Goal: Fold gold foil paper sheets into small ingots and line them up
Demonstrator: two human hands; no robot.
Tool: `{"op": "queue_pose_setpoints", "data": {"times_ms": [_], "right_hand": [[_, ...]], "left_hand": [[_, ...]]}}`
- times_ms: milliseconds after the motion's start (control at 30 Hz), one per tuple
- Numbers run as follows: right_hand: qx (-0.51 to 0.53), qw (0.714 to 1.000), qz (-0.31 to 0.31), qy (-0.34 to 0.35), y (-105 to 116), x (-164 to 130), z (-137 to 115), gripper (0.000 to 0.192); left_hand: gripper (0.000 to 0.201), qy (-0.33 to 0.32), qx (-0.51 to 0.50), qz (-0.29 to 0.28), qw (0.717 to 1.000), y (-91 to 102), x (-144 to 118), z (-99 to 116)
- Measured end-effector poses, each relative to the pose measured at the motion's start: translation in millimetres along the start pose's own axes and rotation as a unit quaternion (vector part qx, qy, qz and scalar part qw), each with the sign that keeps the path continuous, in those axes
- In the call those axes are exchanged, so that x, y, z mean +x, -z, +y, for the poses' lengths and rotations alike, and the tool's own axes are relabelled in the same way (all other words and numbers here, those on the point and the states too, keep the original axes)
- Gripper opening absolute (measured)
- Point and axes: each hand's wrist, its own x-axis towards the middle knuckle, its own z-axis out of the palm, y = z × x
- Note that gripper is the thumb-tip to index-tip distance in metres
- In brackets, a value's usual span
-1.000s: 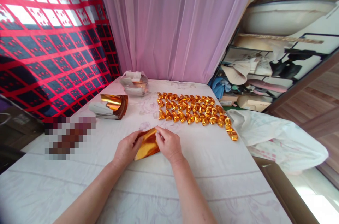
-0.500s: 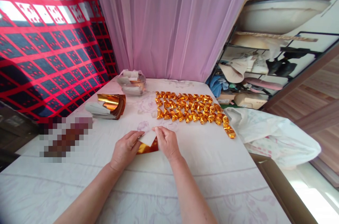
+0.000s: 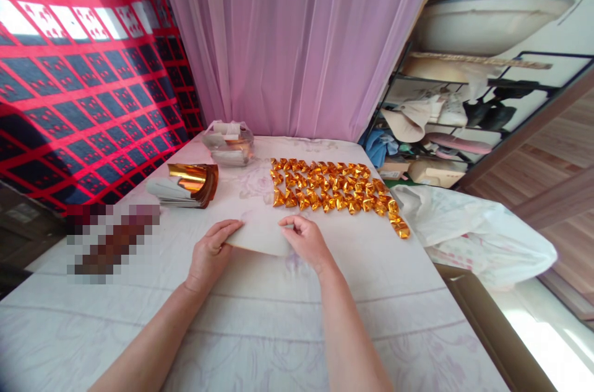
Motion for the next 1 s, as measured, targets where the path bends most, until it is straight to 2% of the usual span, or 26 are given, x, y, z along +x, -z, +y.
{"op": "queue_pose_setpoints", "data": {"times_ms": [133, 233, 367, 433, 567, 667, 733, 867, 1000], "right_hand": [[-0.047, 0.994, -0.056, -0.082, 9, 0, 11, 0.024], [-0.059, 0.988, -0.081, -0.114, 15, -2, 17, 0.022], [-0.06, 0.979, -0.125, -0.15, 20, -4, 17, 0.02], [-0.056, 0.974, -0.15, -0.163, 21, -4, 16, 0.016], [-0.052, 0.967, -0.18, -0.173, 21, -6, 14, 0.012], [-0.054, 0.965, -0.192, -0.171, 20, -8, 14, 0.013], [-0.054, 0.964, -0.2, -0.168, 20, -8, 12, 0.014], [-0.049, 0.962, -0.213, -0.164, 26, -10, 10, 0.021], [-0.047, 0.966, -0.195, -0.162, 36, -9, 14, 0.033]], "left_hand": [[0.065, -0.043, -0.018, -0.036, 0.998, -4.9, -1, -2], [0.055, -0.065, -0.019, -0.064, 0.996, -7.0, -1, -4], [0.042, -0.061, 0.001, -0.079, 0.995, -4.7, 2, -5], [0.04, -0.053, 0.015, -0.083, 0.995, -2.5, 2, 1], [0.027, -0.048, 0.044, -0.115, 0.991, -2.1, -4, 32], [0.033, -0.044, 0.067, -0.144, 0.986, -6.8, -15, 57], [0.038, -0.039, 0.085, -0.158, 0.983, -11.3, -21, 67], [0.039, -0.05, 0.141, -0.178, 0.973, -19.7, -28, 66], [0.037, -0.066, 0.143, -0.18, 0.971, -23.8, -29, 56]]}}
